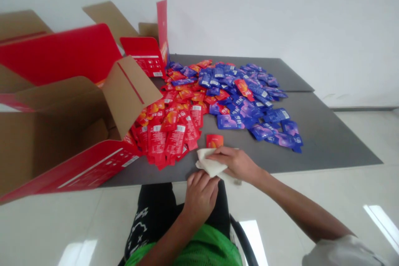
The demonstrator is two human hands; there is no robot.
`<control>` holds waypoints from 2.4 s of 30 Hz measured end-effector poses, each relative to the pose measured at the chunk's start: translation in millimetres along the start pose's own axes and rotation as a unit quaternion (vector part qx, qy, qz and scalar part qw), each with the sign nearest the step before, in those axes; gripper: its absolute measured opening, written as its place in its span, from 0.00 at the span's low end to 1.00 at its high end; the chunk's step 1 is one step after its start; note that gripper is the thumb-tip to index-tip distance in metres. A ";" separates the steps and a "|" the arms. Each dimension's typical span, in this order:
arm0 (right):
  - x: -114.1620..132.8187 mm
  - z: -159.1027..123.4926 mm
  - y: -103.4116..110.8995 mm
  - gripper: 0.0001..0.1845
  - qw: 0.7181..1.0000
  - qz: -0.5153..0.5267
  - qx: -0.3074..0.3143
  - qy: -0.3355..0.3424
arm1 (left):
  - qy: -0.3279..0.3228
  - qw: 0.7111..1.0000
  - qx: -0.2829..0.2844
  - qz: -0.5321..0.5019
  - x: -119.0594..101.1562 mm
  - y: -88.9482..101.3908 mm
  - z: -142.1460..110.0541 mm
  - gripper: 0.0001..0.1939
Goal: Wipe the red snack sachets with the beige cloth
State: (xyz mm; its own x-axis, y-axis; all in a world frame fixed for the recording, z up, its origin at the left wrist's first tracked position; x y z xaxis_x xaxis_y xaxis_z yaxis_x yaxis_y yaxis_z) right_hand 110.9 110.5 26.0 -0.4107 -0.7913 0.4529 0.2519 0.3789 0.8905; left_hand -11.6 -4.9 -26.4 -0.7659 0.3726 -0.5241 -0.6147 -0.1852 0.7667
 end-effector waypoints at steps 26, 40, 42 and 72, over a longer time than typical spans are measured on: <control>-62.4 39.5 22.6 0.23 0.990 -0.088 -0.035 -0.108 | -0.008 1.000 -0.025 -0.002 -7.3 4.4 5.5 0.13; -22.1 15.5 3.7 0.21 0.998 0.003 -0.009 -0.057 | -0.007 1.000 -0.013 0.001 -6.0 2.5 4.7 0.13; -42.4 29.2 13.8 0.21 0.995 -0.032 -0.019 -0.088 | -0.007 1.000 -0.016 -0.003 -6.2 2.5 5.2 0.13; -11.0 5.5 -3.6 0.21 0.999 0.009 -0.017 -0.046 | 0.017 1.000 0.002 -0.011 -3.2 -0.7 1.9 0.11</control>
State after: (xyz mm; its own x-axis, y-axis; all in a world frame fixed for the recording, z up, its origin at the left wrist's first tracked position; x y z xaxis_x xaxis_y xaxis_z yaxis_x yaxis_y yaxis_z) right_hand 109.7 120.5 18.0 -0.4834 -0.7367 0.4729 0.2887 0.3758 0.8806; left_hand -8.4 -4.3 -24.5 -0.7577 0.3460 -0.5534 -0.6313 -0.1733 0.7559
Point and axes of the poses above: each hand's wrist, its own z-axis towards the middle knuckle, its own y-axis out of the back of the hand, x = y × z, the point moved 5 cm from there along z, towards the middle knuckle, and after that the axes turned 9 degrees about x, right-handed, at the moved point
